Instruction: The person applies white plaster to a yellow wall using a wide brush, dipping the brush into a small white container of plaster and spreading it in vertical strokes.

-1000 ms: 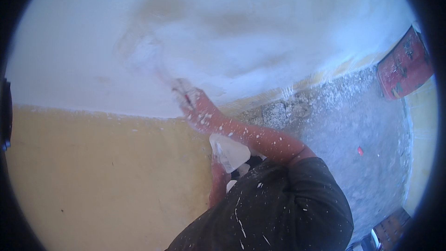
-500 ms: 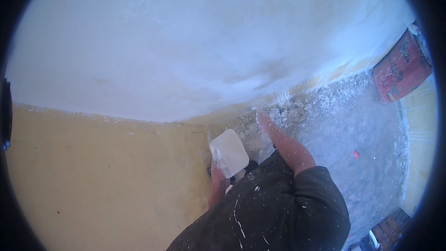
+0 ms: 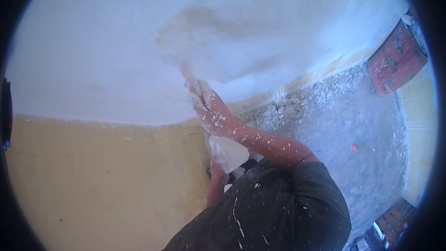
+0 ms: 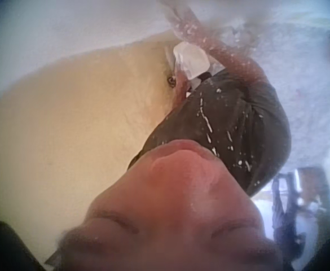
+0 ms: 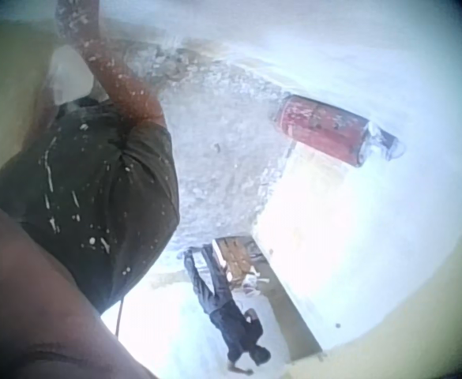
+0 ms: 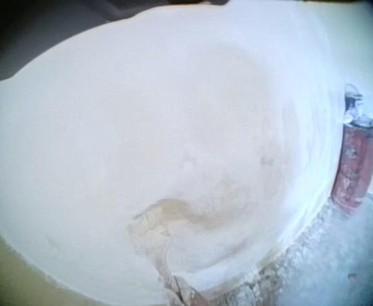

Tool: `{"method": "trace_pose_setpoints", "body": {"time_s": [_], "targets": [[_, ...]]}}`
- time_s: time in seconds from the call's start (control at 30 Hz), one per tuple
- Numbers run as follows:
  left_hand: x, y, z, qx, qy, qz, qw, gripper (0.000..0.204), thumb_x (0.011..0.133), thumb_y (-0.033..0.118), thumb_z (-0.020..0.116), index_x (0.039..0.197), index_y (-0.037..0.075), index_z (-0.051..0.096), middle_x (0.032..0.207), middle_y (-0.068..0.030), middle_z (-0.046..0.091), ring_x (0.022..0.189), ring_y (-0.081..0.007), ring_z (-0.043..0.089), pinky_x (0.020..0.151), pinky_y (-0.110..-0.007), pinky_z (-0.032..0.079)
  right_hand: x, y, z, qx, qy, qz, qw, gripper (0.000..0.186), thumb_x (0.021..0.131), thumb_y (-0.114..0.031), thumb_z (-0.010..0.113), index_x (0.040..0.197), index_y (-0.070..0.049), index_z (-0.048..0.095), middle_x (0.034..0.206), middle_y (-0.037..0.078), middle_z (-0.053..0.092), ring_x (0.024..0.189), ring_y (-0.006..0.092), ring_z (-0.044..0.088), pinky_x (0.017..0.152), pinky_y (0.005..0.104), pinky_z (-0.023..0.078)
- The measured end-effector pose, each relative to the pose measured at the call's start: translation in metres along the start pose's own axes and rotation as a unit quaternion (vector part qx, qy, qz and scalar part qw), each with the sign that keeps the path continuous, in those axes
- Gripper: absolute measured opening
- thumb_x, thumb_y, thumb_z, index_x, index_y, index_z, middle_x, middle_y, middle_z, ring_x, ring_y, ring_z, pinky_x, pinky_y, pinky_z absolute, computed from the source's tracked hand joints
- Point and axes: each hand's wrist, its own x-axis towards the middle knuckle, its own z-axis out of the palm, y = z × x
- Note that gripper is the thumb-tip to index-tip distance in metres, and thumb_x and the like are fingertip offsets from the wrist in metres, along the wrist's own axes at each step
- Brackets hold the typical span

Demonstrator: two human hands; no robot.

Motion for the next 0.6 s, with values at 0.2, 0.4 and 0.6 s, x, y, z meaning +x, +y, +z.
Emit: {"method": "trace_pose_setpoints", "body": {"time_s": [0.2, 0.4, 0.6], "targets": [[0.023, -0.045, -0.056, 0.092, 0.025, 0.083, 0.992, 0.041, 0.094, 0.020, 0.033, 0.132, 0.006, 0.032, 0.126, -0.0119, 0.043, 0.111, -0.0220, 0.047, 0.092, -0.034, 0.041, 0.009, 0.058, -0.023, 0.135, -0.019, 0.025, 0.990, 0.040, 0.085, -0.030, 0.055, 0.113, -0.003, 0.048, 0.091, -0.002, 0.051, 0.064, 0.0042, 0.038, 0.058, 0.0188, 0.034], [0.008, -0.035, -0.035, 0.032, 0.030, 0.049, 0.998, 0.040, 0.094, 0.017, 0.033, 0.132, 0.005, 0.032, 0.124, -0.0122, 0.044, 0.109, -0.0211, 0.048, 0.091, -0.033, 0.042, -0.043, 0.244, -0.140, -0.089, 0.085, 0.199, 0.972, 0.036, 0.087, -0.032, 0.051, 0.112, -0.006, 0.050, 0.091, 0.004, 0.053, 0.078, 0.0137, 0.048, 0.069, 0.0275, 0.041], [-0.015, -0.024, -0.023, -0.031, 0.002, 0.036, 0.999, 0.039, 0.094, 0.021, 0.033, 0.131, 0.007, 0.035, 0.122, -0.0102, 0.047, 0.106, -0.0206, 0.050, 0.089, -0.033, 0.043, -0.136, 0.339, -0.225, -0.004, 0.195, 0.409, 0.892, 0.044, 0.086, -0.021, 0.050, 0.125, -0.004, 0.040, 0.116, 0.013, 0.050, 0.105, 0.0214, 0.050, 0.089, 0.0356, 0.039]]}}
